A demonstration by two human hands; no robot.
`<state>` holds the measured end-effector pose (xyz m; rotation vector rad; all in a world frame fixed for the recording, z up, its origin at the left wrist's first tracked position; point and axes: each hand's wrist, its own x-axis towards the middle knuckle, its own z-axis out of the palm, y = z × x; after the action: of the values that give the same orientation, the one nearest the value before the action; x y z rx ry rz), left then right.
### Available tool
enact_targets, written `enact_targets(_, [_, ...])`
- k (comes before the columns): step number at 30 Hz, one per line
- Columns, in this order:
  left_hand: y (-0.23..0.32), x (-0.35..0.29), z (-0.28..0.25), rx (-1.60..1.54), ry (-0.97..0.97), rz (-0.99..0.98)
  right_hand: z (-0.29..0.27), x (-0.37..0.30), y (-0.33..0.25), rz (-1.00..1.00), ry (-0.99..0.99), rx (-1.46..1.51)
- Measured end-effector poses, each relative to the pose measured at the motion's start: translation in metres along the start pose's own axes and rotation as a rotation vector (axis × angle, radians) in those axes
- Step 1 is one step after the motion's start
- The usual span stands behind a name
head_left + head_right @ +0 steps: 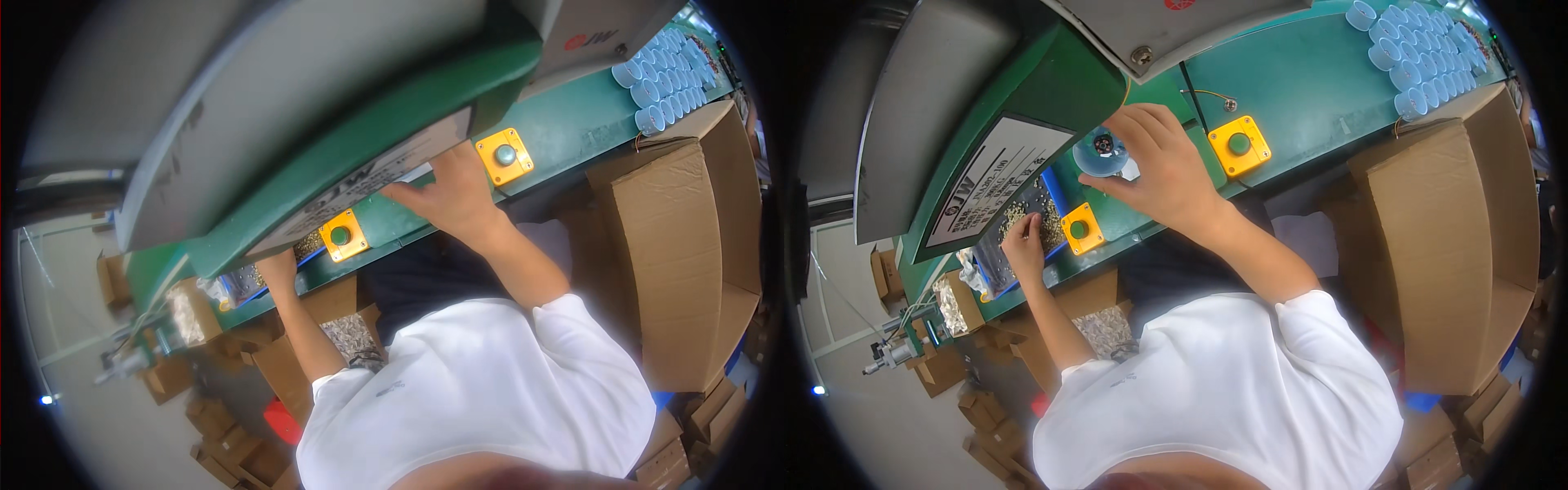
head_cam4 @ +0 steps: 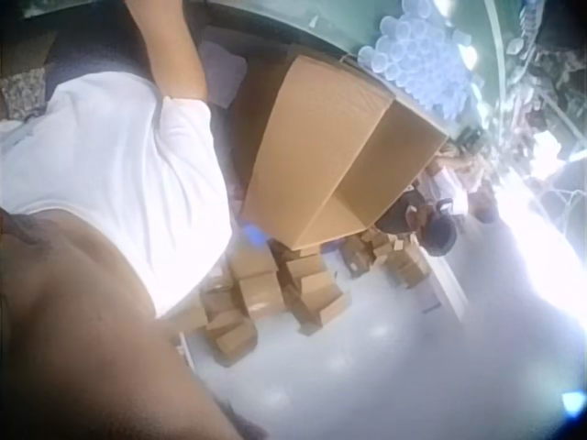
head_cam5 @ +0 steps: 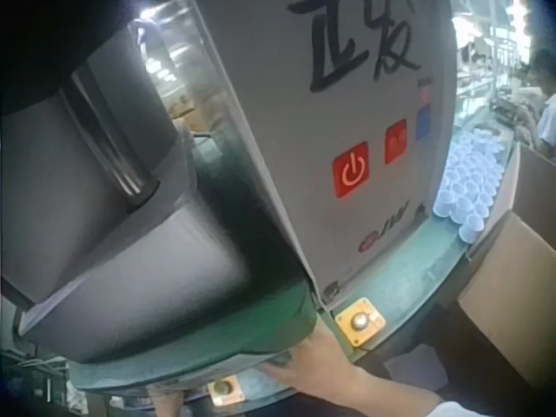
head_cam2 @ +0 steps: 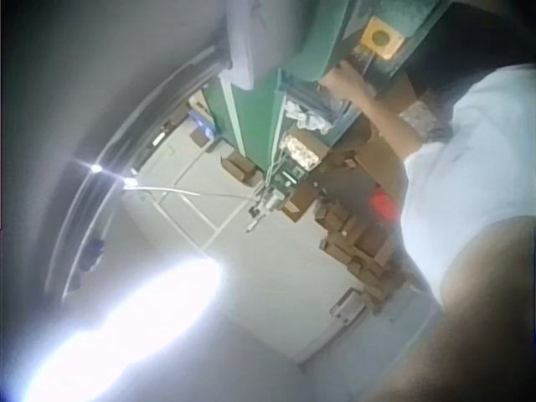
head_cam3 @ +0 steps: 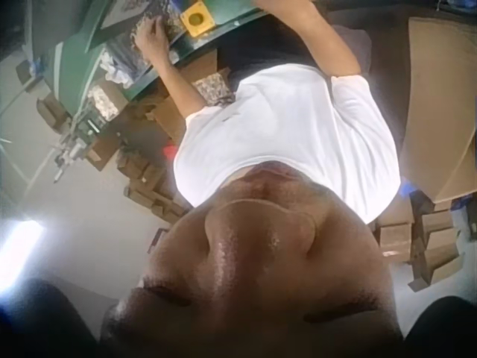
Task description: Operating a press machine to assemble small electronic components on a production line.
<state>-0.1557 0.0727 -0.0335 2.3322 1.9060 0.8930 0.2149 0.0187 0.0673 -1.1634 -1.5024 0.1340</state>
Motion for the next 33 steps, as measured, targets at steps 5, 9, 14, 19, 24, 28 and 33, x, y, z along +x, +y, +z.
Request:
enact_targets(5, [0.008,0.005,-0.005,0.02,-0.034,-0.021,-0.002,0.012,-0.006,0.034,-0.104,-0.099])
enact_targets(9, [0.001,0.008,-0.002,0.047,0.004,0.024,-0.003,0.018,-0.002,0.01,-0.163,-0.208])
enact_targets(14, [0.007,0.001,-0.02,-0.121,0.014,0.053,-0.014,-0.003,0.009,0.077,-0.197,-0.149])
enact_targets(19, [0.106,-0.019,-0.026,-0.476,-0.023,0.275,-0.074,-0.064,0.094,-0.042,0.287,-0.191])
enact_targets(24, [0.121,-0.029,-0.017,-0.382,0.119,0.331,-0.089,-0.065,0.106,-0.139,0.121,-0.303])
enact_targets(28, [0.132,-0.01,-0.019,-0.237,0.159,0.496,-0.093,-0.06,0.107,-0.254,0.09,-0.37])
enact_targets(33, [0.127,-0.012,-0.02,-0.23,0.163,0.536,-0.077,-0.065,0.111,-0.274,0.077,-0.297])
